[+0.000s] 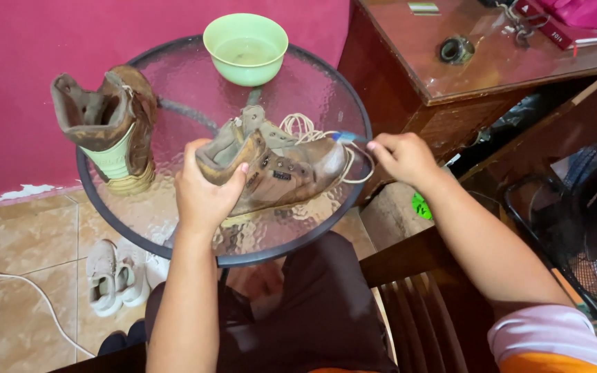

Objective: Cleaning a pair of boots using a toothbrush and a bowl of cleaning solution

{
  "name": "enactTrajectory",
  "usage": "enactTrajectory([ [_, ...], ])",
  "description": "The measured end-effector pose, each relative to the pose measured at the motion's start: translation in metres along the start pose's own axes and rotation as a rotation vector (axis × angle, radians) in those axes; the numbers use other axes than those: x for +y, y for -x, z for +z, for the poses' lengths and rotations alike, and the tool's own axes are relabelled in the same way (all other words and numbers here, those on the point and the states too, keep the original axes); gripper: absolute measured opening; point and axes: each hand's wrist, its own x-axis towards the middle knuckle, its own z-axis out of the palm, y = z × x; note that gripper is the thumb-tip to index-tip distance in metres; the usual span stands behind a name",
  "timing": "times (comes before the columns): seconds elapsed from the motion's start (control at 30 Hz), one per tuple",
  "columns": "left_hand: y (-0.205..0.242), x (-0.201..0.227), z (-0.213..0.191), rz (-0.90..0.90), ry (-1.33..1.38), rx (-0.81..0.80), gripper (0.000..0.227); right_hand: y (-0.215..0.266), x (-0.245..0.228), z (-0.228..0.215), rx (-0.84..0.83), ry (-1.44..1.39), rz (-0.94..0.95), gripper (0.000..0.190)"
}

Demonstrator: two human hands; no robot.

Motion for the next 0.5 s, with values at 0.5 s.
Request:
enactTrajectory([
  [0.5, -0.001, -0.017, 0.003, 0.045, 0.077, 0.024, 0.059, 0.015, -0.042, -0.003, -0.078, 0.02, -0.152, 0.032],
])
